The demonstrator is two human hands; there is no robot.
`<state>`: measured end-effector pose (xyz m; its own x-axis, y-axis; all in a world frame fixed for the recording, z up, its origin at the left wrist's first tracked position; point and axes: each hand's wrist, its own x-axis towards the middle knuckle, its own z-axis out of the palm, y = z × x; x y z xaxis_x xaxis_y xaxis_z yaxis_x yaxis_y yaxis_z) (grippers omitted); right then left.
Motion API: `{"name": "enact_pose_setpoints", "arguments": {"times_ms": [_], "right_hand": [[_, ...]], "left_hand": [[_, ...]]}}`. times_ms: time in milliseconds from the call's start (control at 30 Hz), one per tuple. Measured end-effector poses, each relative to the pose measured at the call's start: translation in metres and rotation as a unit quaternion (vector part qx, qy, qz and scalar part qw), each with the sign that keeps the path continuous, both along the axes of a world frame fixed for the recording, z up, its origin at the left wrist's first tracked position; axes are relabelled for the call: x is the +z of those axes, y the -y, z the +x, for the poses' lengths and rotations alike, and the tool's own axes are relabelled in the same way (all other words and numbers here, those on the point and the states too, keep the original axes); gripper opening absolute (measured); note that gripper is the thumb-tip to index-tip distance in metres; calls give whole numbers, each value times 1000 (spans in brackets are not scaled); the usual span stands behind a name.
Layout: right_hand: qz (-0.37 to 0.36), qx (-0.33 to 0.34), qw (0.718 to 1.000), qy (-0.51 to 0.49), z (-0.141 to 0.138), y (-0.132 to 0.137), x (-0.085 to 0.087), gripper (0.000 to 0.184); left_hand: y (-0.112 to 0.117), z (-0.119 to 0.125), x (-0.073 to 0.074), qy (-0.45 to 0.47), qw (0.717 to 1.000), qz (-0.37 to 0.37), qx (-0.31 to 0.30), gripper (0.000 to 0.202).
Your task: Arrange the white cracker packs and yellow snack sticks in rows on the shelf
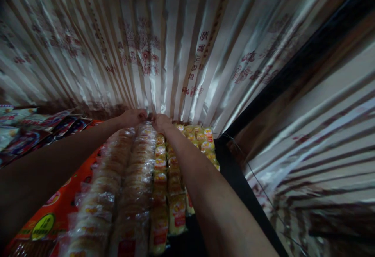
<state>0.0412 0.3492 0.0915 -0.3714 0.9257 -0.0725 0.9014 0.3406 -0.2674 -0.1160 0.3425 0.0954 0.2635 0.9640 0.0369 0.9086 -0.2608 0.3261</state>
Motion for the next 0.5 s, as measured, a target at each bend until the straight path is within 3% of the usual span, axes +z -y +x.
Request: {"name": "enact_pose_setpoints", "arguments": {"times_ms": [100, 200, 300, 500], "right_hand": [[45, 17, 998, -28, 8, 4, 2, 28], [80, 80, 993, -44, 18, 5, 2, 25], [81, 129, 988, -40, 22, 6, -3, 19], [95, 85, 988, -85, 15, 3, -15, 7]], "left_hand": [[0, -5, 0, -31, 999, -16, -40, 19], [2, -7, -3, -45, 996, -29, -75, 19], [6, -5, -7, -23, 998, -22, -56, 18], [8, -2, -16, -7, 1000, 15, -15, 19]]}}
